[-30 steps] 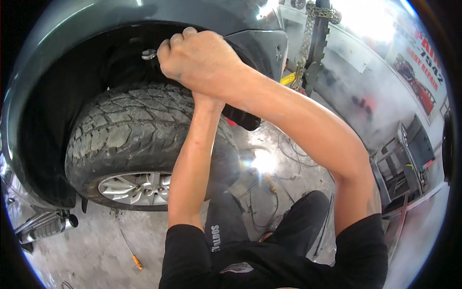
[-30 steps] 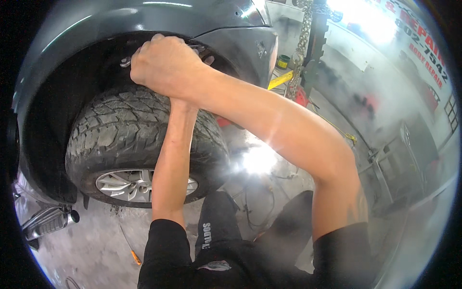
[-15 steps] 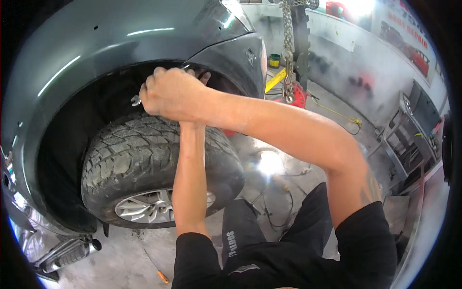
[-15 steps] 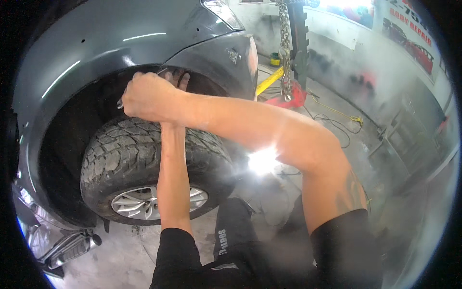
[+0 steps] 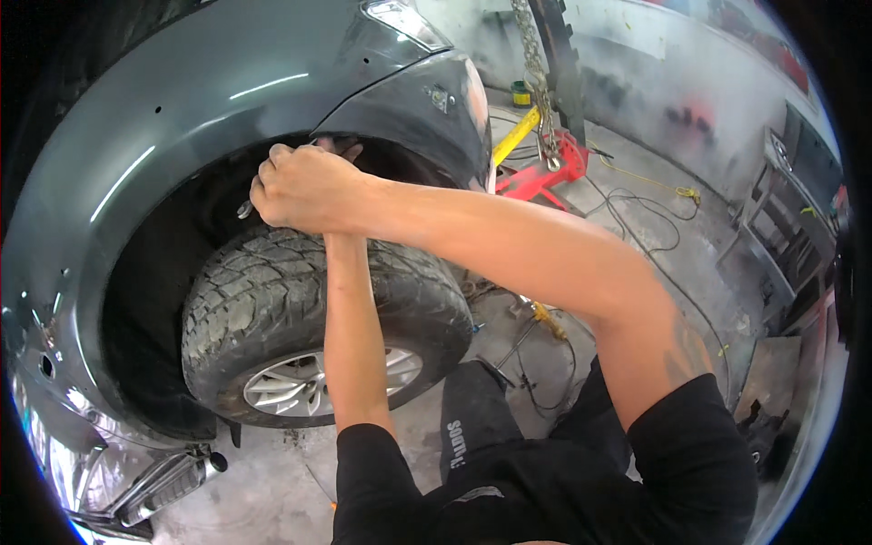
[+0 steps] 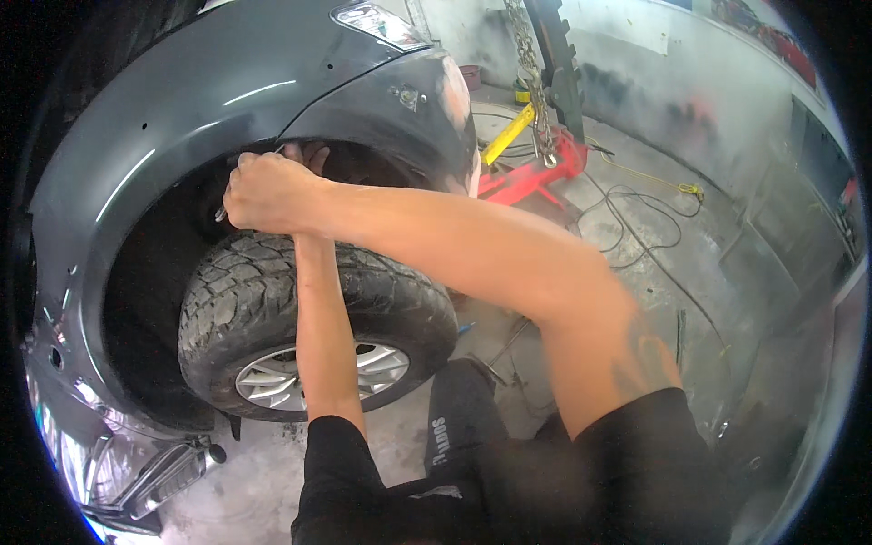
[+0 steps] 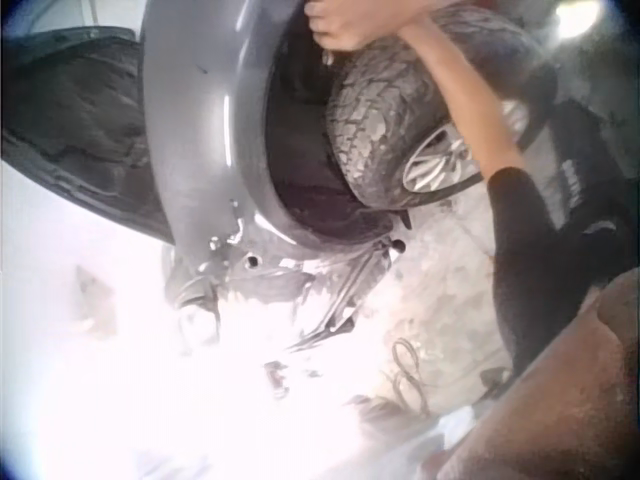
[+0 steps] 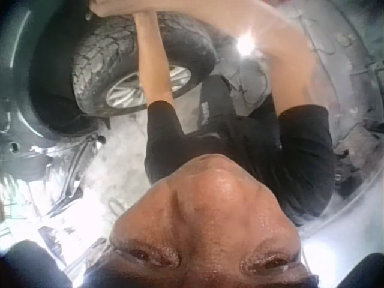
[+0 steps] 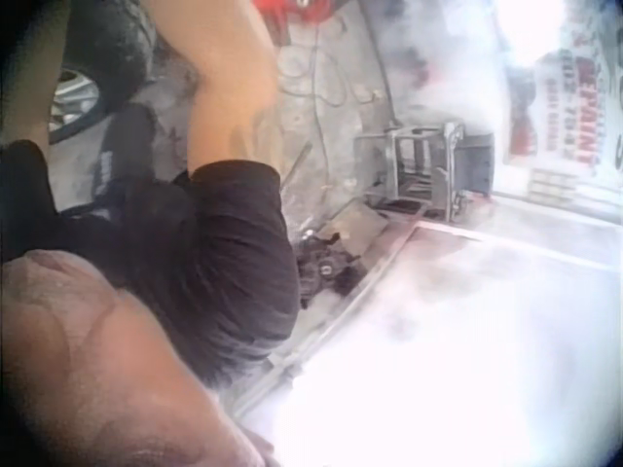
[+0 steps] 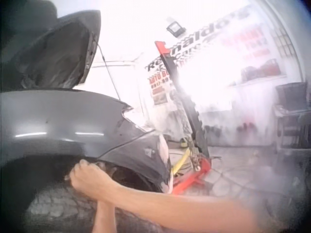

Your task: The person works on the inner fender and bumper area of a vehicle, first using a wrench and then an electric drill to secure the components.

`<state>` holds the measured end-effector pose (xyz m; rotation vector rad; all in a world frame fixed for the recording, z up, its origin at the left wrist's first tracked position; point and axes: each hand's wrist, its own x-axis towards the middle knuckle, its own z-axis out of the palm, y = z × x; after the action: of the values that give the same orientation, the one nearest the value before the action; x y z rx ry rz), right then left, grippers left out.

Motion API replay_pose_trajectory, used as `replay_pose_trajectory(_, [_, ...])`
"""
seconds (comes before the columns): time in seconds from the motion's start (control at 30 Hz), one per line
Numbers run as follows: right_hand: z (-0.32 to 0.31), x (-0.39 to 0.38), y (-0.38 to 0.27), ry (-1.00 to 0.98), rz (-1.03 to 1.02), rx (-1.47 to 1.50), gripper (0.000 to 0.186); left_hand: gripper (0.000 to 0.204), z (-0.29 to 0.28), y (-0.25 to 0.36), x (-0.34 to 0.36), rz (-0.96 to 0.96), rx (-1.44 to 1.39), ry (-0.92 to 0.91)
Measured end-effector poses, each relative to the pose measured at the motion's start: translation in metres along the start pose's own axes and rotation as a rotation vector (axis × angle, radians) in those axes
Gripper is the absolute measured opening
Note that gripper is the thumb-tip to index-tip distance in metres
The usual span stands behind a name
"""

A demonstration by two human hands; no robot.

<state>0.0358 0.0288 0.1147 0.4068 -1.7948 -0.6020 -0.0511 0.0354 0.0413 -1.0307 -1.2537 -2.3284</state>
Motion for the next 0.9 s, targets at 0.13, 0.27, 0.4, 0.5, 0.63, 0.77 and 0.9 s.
replay_pose_trajectory(0.13, [0.0,0.008,-0.001,-0.057,0.053,-0.014,0.015,0.024,0.0,-0.008,0.005,0.056,0.038,0.026])
replay_pose_trajectory(0.27, [0.003,-0.003,-0.01,-0.054,0.084,-0.099,0.016,0.024,0.0,-0.006,-0.003,0.039,0.016,0.021])
replay_pose_trajectory(0.4, [-0.008,-0.009,-0.021,-0.008,0.181,-0.101,0.021,0.023,-0.003,0.013,-0.004,-0.034,-0.098,-0.004])
replay_pose_trajectory(0.5, [-0.021,-0.028,-0.021,0.083,0.208,-0.071,0.026,0.022,0.004,0.02,-0.005,-0.085,-0.203,-0.027])
replay_pose_trajectory(0.63, [-0.04,-0.06,-0.032,0.085,0.264,0.041,0.027,0.021,0.008,0.029,0.0,-0.129,-0.333,-0.029])
replay_pose_trajectory(0.77, [-0.076,-0.111,-0.031,-0.057,0.297,0.442,0.026,0.021,0.009,0.029,0.005,-0.132,-0.392,-0.046])
replay_pose_trajectory(0.9, [-0.081,-0.156,-0.026,-0.034,0.39,0.478,0.038,0.019,0.008,0.024,0.006,-0.104,-0.535,-0.029])
